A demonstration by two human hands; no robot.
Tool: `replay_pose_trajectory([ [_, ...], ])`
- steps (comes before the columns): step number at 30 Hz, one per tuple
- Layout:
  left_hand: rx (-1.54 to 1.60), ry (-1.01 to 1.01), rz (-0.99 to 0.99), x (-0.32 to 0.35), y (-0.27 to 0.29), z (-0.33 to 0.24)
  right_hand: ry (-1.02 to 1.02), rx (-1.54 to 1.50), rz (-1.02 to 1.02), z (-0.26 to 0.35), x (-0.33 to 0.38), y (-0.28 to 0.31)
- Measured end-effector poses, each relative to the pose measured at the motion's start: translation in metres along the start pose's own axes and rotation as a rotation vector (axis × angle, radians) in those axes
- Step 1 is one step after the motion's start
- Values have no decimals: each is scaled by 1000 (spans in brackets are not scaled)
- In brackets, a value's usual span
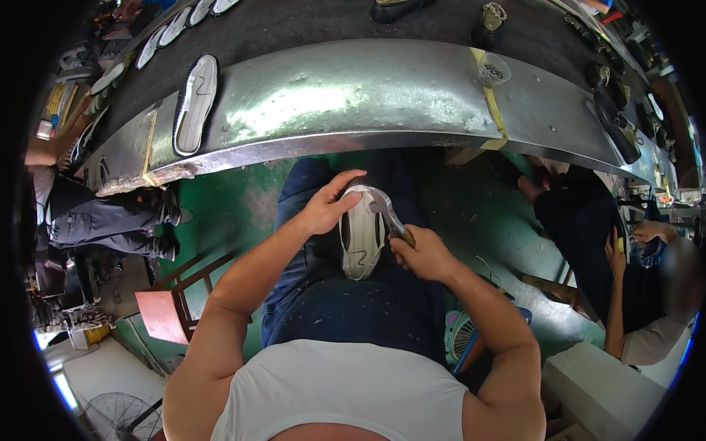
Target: The recorder uses pliers and hands to trim or pull excess material from shoe uppers as they move along an assembly line.
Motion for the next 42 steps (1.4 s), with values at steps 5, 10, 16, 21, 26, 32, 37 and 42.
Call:
replay_pose_trajectory([
  [5, -114, -45, 11, -6, 1, 16, 305, 87, -423, -36, -21, -30],
  [10, -74, -110, 43, 0, -2, 6, 300, 208, -391, -24, 2, -26],
  [16, 464, 415, -103, 12, -21, -18, 233, 475, -358, 1, 26, -25],
  [21, 341, 304, -201, 25, -13, -27, 424, 319, -212, 15, 39, -9],
  [26, -301, -520, -64, 60, -15, -129, 564, 336, -167, -24, 49, 4],
  [32, -462, -860, -79, 67, -6, -147, 360, 34, -181, -43, 42, 10],
  [37, -218, -314, -190, 48, -1, -113, 192, -305, -204, -28, 17, -2],
  [42, -66, 329, -212, 19, -9, 20, -9, 84, -312, 3, -28, -25],
])
Point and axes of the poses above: each hand's wrist, its own x-axis away from the middle knuckle, its own y-axis out of the back of the hand, z = x × y, the point moved 3 cm from there along -x, towards the middle knuckle, and after that the axes turned 5 degrees about -z, right-handed, at the moved point
